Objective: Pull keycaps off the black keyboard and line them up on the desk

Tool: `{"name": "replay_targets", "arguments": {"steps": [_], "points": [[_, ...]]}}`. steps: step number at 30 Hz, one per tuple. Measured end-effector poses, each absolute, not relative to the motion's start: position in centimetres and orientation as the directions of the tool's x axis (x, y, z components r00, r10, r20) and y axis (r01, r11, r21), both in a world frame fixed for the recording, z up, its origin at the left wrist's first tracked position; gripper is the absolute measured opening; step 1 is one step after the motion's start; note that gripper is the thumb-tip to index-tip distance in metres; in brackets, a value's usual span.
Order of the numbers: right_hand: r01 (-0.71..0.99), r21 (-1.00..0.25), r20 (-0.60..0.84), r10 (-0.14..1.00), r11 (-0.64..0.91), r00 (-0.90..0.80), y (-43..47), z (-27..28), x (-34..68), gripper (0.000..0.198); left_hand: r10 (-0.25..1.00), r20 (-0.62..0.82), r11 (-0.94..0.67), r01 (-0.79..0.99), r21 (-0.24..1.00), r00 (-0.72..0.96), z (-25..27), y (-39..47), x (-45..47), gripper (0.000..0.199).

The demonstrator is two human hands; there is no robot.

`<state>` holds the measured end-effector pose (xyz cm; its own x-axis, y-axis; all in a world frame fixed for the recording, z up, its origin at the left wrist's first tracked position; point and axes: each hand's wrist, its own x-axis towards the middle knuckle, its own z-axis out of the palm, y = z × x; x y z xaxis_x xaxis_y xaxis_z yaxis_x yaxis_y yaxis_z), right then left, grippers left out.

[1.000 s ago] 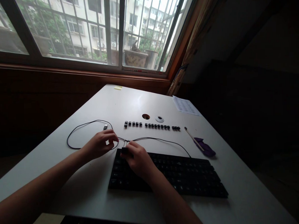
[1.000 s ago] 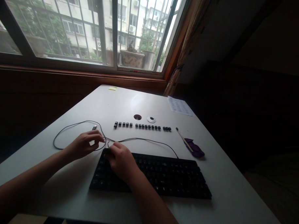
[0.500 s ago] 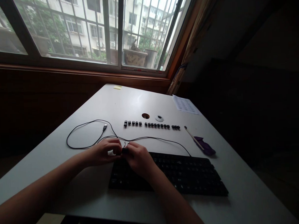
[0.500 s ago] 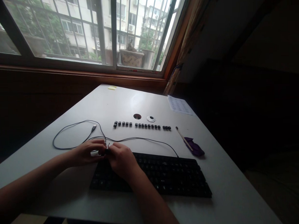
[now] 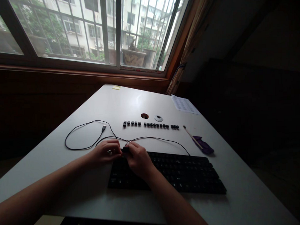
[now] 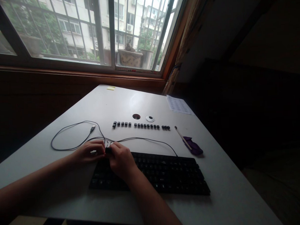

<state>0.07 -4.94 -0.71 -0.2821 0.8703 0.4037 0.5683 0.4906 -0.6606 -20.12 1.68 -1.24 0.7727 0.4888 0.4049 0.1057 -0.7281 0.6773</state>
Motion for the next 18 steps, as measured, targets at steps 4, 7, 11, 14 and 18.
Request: {"name": "replay_targets", "arguments": {"steps": [4, 7, 11, 14, 18], "points": [[0.544, -0.688, 0.408, 0.876, 0.481, -0.258, -4.8, -0.9, 0.1, 0.013, 0.515, 0.407, -0.709, 0.109, 0.697, 0.755, -1.5, 1.5, -19.9, 0.016], [0.509, -0.719, 0.436, 0.877, 0.474, -0.200, -4.7, -1.1, 0.0, 0.013, 0.555, 0.415, -0.677, 0.102, 0.729, 0.721, -1.6, 1.2, -19.6, 0.015], [0.464, -0.747, 0.451, 0.876, 0.476, -0.171, -4.4, -1.2, 0.1, 0.013, 0.578, 0.431, -0.683, 0.122, 0.720, 0.693, -1.7, 1.1, -19.3, 0.011], [0.407, -0.817, 0.407, 0.908, 0.408, -0.094, -4.1, -1.0, 0.1, 0.007, 0.596, 0.422, -0.655, 0.109, 0.748, 0.684, -1.8, 1.2, -19.4, 0.010], [0.254, -0.916, 0.313, 0.949, 0.311, -0.032, -3.7, -0.9, 0.3, 0.004, 0.601, 0.407, -0.619, 0.078, 0.782, 0.687, -1.9, 1.5, -19.6, 0.021]]}}
